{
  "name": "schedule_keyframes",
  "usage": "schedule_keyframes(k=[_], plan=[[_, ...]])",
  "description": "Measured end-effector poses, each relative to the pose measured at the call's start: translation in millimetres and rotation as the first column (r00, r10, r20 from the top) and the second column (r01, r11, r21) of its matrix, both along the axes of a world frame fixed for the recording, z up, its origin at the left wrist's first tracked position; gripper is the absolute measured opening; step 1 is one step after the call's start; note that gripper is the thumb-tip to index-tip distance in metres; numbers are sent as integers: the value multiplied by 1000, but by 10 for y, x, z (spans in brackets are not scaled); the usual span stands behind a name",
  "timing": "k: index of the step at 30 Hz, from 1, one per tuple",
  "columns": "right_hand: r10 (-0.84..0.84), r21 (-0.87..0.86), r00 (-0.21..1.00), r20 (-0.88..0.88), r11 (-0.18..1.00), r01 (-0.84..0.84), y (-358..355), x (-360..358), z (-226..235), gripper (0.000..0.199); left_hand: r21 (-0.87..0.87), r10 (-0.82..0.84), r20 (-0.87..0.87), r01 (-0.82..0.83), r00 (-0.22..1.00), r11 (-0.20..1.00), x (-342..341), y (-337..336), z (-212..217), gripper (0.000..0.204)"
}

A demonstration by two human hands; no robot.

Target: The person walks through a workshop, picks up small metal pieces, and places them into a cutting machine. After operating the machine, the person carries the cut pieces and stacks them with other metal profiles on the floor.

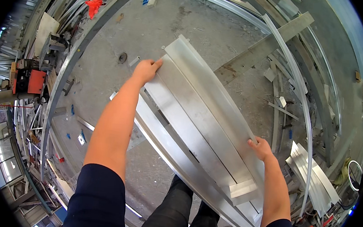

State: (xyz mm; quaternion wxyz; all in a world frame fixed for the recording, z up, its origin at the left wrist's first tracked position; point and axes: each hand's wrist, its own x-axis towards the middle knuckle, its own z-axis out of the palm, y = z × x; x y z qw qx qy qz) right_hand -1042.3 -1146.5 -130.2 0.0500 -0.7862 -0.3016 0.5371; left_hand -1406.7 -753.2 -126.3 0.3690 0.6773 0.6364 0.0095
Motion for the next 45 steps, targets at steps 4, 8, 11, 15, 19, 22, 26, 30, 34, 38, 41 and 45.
schedule_keyframes(k=[4, 8, 11, 15, 19, 22, 26, 30, 34, 38, 41, 45], plan=[[-25, -39, 1000, 7, 999, 25, -10, -117, -5, 49, 56, 3, 10, -3, 1000, 998, -151, -118, 16, 54], [-26, -29, 1000, 9, 999, 27, 37, -127, 14, 48, 145, 7, -86, 5, 996, 989, -139, -208, 9, 53], [-24, -12, 1000, 6, 1000, 24, -26, -108, -23, 46, 233, 33, -183, 10, 983, 972, -62, -313, 0, 50], [-41, -6, 999, -5, 999, 40, -151, -67, -77, 45, 313, 31, -217, 39, 976, 949, -28, -345, -5, 43], [-1, 58, 1000, 12, 998, 0, -232, -3, -72, 41, 365, 8, -193, 64, 981, 929, -19, -343, -21, 38], [18, 102, 998, 62, 994, -25, -296, -24, -138, 36, 342, -2, -212, 76, 977, 937, 3, -352, 7, 36], [54, 108, 993, 104, 992, -65, -291, -51, -138, 34, 378, 48, -146, 11, 988, 926, -5, -398, 17, 37], [12, 161, 990, 143, 986, -35, -330, -83, -104, 39, 383, 100, -166, -29, 981, 923, 8, -420, 22, 36], [5, 250, 974, 227, 966, -63, -384, -49, -226, 46, 410, 147, -209, -50, 967, 911, 62, -426, 11, 35], [30, 238, 950, 312, 965, -109, -401, -66, -201, 53, 378, 89, -254, 14, 963, 926, 58, -393, 20, 39], [-14, 222, 943, 332, 973, -63, -383, -131, -185, 57, 387, 52, -251, 51, 967, 921, -18, -375, 3, 38], [76, 196, 921, 383, 967, -161, -290, -182, -100, 71, 436, 32, -214, 66, 976, 897, -23, -347, -89, 35]])
